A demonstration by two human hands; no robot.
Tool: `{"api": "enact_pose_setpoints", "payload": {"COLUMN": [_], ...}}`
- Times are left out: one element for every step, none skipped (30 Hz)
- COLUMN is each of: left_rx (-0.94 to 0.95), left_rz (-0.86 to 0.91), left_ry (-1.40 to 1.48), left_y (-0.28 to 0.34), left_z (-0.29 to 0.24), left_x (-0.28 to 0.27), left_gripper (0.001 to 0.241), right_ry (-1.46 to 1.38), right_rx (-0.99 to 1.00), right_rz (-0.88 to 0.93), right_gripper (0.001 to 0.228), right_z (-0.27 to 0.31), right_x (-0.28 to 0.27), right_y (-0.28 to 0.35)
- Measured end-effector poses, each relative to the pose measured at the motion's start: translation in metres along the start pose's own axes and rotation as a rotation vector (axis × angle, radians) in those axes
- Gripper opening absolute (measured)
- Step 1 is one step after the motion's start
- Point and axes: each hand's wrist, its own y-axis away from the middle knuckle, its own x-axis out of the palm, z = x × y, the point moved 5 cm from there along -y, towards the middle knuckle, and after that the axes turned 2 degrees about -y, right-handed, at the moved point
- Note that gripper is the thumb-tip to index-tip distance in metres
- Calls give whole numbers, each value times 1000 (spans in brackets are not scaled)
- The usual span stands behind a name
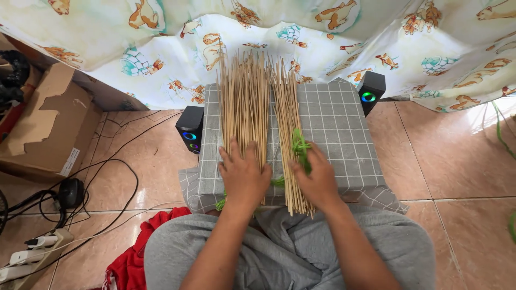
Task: Bundling and tying long wooden sticks together using green plastic twine.
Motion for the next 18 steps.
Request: {"api": "enact_pose_setpoints", "payload": {"left_rx": [-16,-15,-10,-7,-8,-9,-10,-10,-12,-12,-11,-44,-77,-77,-77,-75,-74,-75], "left_rz": [12,15,15,15,17,26,34,36,35,34,35,39,43,45,32,16,14,12], "left_ry": [18,19,13,7,8,20,31,33,50,68,69,69,70,71,82,94,95,81], "left_y": [-1,-1,-1,0,-1,-1,-2,-1,0,1,0,-1,-1,-2,-3,-5,-5,-5], "left_z": [2,3,4,5,6,6,6,4,2,0,0,1,3,7,10,13,13,14], "left_x": [-2,-3,-4,-5,-6,-6,-7,-12,-17,-23,-27,-31,-34,-33,-33,-33,-34,-34], "left_gripper": [66,66,69,73,73,75,77,77,74,72,72,71,69,69,69,69,69,69], "right_ry": [-40,-38,-35,-32,-31,-128,-225,-223,-98,27,28,76,123,124,139,154,154,145], "right_rx": [-19,-17,-43,-70,-67,-31,6,7,1,-5,-5,51,107,108,28,-56,-57,-43], "right_rz": [-83,-83,-222,-359,-358,-393,-427,-427,-452,-476,-477,-417,-357,-357,-396,-436,-437,-392], "right_gripper": [45,45,32,26,26,21,16,16,17,20,20,23,32,32,30,30,30,34], "right_z": [-6,-19,-31,-42,-43,-47,-51,-57,-61,-65,-60,-56,-53,-63,-68,-72,-69,-68], "right_x": [-7,-13,-27,-39,-46,-54,-63,-67,-73,-78,-79,-77,-75,-67,-61,-56,-56,-54], "right_y": [-2,-5,-7,-8,-7,-6,-4,-4,-3,-3,-7,-12,-16,-18,-20,-24,-22,-22]}}
